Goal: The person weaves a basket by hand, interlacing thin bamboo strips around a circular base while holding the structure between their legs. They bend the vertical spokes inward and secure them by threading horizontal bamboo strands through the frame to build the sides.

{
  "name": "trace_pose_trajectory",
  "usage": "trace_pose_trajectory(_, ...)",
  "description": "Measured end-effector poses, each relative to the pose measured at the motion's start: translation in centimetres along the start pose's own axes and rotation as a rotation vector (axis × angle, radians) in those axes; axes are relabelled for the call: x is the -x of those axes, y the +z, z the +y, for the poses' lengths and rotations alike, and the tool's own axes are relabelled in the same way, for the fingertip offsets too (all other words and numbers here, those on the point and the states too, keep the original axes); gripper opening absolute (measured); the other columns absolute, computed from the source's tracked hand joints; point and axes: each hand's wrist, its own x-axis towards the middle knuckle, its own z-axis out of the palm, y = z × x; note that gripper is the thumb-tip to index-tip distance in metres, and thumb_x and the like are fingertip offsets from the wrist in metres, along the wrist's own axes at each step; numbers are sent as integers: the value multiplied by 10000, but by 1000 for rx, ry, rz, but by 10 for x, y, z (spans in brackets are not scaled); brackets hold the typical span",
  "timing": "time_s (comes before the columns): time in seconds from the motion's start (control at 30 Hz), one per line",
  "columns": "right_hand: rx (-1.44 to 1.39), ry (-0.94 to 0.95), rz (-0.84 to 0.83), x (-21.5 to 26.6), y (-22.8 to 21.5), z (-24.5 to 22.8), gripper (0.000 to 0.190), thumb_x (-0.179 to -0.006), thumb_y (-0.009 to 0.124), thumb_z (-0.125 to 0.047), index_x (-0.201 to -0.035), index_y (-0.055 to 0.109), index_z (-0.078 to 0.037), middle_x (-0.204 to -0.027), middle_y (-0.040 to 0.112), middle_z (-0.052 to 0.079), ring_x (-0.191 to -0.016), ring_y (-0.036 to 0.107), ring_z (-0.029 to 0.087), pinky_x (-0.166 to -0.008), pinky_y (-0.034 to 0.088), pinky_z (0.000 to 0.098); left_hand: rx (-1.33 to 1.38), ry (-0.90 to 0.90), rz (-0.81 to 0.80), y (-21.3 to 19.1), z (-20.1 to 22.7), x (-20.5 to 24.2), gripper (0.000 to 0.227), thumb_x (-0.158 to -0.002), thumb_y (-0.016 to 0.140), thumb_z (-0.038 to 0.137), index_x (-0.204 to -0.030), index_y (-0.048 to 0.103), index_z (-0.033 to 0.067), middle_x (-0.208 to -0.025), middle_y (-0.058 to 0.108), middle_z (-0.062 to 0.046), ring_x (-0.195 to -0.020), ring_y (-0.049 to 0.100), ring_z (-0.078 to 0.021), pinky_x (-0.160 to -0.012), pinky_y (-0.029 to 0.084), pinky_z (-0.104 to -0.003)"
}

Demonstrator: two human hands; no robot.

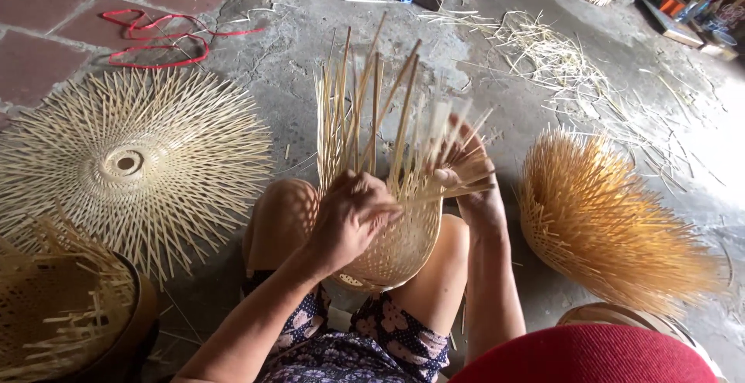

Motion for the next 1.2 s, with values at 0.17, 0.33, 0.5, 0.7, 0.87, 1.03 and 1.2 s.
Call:
trace_pose_trajectory(0.17, 334, -110, 18, 4, -12, 13, 431, -768, 882, -217, -1160, 711, -162, -1204, 701, 60, -1086, 642, 215, -965, 569, 426, -82, 122, 46, 2, -1, 4, 260, -845, 835, 119, -1029, 670, 201, -1019, 706, 38, -870, 521, -128, -847, 431, -283)
trace_pose_trajectory(0.33, 928, -444, -52, 7, 6, -49, 265, -721, 921, -301, -929, 812, -178, -1421, 550, 61, -1420, 317, 290, -1225, 259, 598, -131, 194, 91, 8, -1, 9, 274, -893, 827, 120, -1085, 649, 200, -955, 672, 80, -861, 523, -125, -842, 381, -319)
trace_pose_trajectory(0.5, 926, -335, -173, 4, 14, -61, 277, -692, 923, -397, -783, 773, -182, -1443, 546, 35, -1489, 279, 328, -1262, 136, 633, -184, 186, 159, 19, -6, 17, 219, -909, 775, 70, -1021, 650, 210, -925, 686, 87, -843, 527, -126, -841, 360, -328)
trace_pose_trajectory(0.7, 732, -628, -95, 6, 12, -39, 213, -783, 874, -389, -810, 751, -218, -1590, 344, 106, -1553, 97, 390, -1278, 33, 653, -201, 152, 223, 22, -8, 12, 150, -937, 762, 126, -996, 658, 216, -866, 637, 88, -806, 518, -119, -823, 357, -326)
trace_pose_trajectory(0.87, 1073, -614, -156, 6, 13, -43, 221, -787, 895, -333, -761, 755, -164, -1599, 372, 114, -1568, 49, 394, -1234, -73, 683, -196, 181, 223, 21, 1, 14, 188, -949, 699, 44, -993, 657, 222, -883, 649, 83, -821, 519, -121, -846, 358, -328)
trace_pose_trajectory(1.03, 836, -417, -249, 5, 11, -30, 217, -785, 881, -322, -780, 732, -164, -1620, 405, 77, -1609, 113, 367, -1268, 23, 664, -235, 154, 198, 28, -9, 18, 239, -931, 712, 19, -992, 675, 247, -856, 656, 88, -820, 515, -128, -863, 355, -334)
trace_pose_trajectory(1.2, 599, -623, -184, 13, 3, -18, 198, -672, 906, -254, -772, 738, -224, -1553, 432, 71, -1604, 218, 320, -1343, 184, 616, 163, -204, 125, 19, -2, 7, 463, -869, 831, 165, -1290, 652, 91, -926, 749, 39, -833, 596, -123, -867, 447, -331)
